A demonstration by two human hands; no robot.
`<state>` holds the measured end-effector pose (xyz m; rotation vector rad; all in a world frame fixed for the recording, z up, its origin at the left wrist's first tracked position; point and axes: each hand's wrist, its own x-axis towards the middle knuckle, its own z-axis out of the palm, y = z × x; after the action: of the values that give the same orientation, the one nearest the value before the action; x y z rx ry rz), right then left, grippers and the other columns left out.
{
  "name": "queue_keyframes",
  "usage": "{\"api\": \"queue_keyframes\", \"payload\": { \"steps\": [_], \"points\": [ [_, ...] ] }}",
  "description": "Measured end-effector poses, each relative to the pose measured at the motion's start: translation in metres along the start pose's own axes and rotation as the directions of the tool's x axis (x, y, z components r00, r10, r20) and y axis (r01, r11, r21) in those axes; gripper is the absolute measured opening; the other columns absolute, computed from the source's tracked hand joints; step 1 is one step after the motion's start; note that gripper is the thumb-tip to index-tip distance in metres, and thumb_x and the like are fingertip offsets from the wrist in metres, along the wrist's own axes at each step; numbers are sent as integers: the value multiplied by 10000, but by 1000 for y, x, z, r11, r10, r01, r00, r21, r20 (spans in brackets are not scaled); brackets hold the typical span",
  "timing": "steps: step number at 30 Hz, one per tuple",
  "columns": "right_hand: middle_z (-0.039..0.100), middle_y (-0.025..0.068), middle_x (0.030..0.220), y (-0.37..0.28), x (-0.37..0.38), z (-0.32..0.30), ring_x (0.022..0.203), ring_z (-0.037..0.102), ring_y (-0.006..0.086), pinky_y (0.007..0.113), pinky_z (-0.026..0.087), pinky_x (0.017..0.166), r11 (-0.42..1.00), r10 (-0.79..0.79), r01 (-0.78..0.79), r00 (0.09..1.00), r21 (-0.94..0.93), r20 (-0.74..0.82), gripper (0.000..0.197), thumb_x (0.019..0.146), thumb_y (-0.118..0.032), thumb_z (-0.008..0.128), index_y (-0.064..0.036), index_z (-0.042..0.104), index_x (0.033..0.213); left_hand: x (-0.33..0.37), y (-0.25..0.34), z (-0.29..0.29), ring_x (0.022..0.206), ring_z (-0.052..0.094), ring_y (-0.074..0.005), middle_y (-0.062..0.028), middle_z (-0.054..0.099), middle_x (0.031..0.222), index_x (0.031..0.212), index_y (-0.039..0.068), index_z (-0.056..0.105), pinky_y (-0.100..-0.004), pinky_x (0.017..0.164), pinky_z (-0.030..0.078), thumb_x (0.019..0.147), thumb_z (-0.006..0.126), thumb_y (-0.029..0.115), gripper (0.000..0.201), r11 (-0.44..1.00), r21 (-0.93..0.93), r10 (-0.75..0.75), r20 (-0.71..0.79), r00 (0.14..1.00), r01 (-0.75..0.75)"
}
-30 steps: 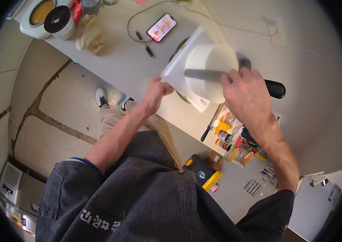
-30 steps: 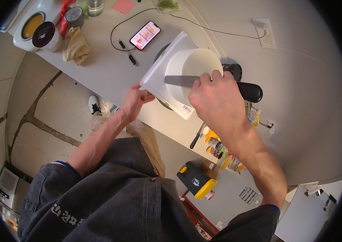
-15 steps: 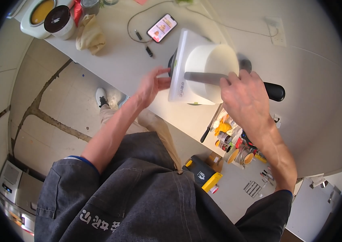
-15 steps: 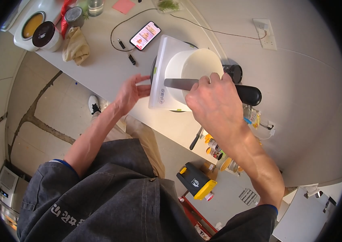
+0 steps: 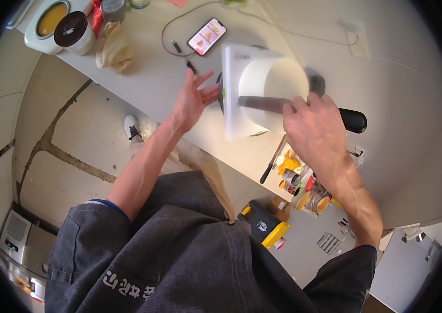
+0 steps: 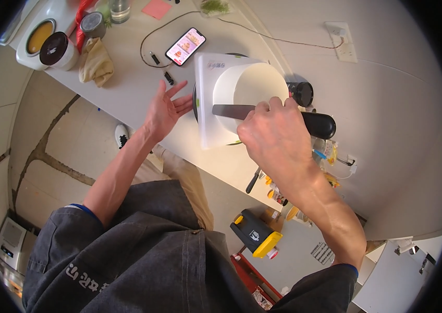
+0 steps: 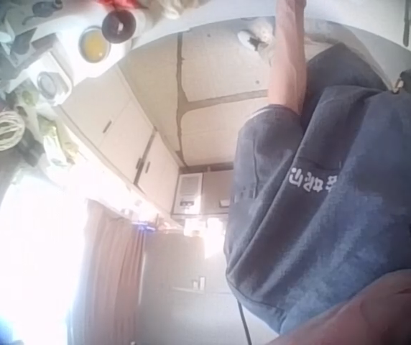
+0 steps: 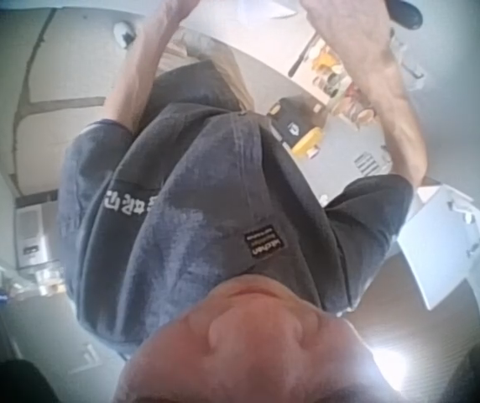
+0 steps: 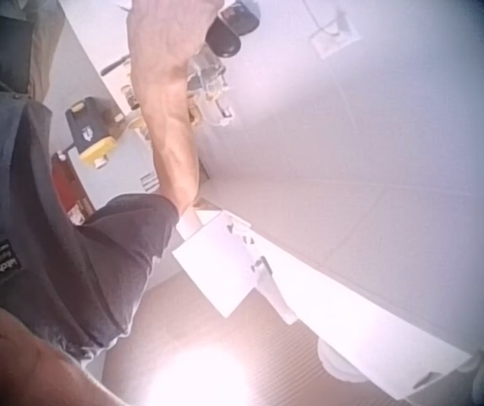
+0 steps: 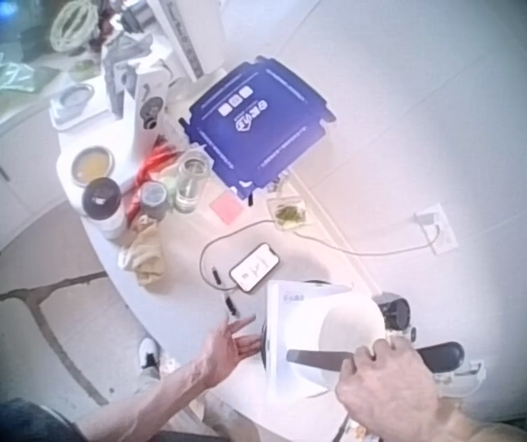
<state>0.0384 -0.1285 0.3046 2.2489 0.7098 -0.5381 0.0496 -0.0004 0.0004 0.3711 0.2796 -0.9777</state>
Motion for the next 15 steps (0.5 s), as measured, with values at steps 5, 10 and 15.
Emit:
{"api": "queue_keyframes", "payload": {
  "steps": [5, 10, 15],
  "points": [
    [600, 58, 725, -1, -4, 1, 768, 627, 227, 358, 480, 664, 1000, 5, -5, 1000, 13, 19, 157, 640, -84, 762, -71, 619, 706, -15, -28, 4, 1280, 566, -330, -265, 584, 1354, 1527, -23, 348, -489, 1183, 342, 1063, 265, 649, 821, 984, -125, -139, -102, 985, 126],
    [598, 65, 722, -2, -5, -1, 768, 627, 228, 357, 478, 661, 999, 13, -14, 999, 30, 31, 148, 643, -71, 753, -70, 618, 704, -8, -3, 9, 1328, 541, -384, -307, 546, 1406, 1496, -40, 356, -493, 1204, 323, 1070, 251, 635, 806, 991, -130, 22, -144, 989, -41],
    [599, 58, 733, -4, -2, -2, 769, 623, 222, 352, 479, 671, 1000, 22, -22, 999, 22, 30, 156, 650, -87, 763, -76, 622, 716, -19, -33, 2, 1364, 506, -402, -300, 552, 1416, 1539, -25, 328, -508, 1193, 327, 1063, 248, 650, 830, 956, -73, -292, -136, 947, 284]
  ]
}}
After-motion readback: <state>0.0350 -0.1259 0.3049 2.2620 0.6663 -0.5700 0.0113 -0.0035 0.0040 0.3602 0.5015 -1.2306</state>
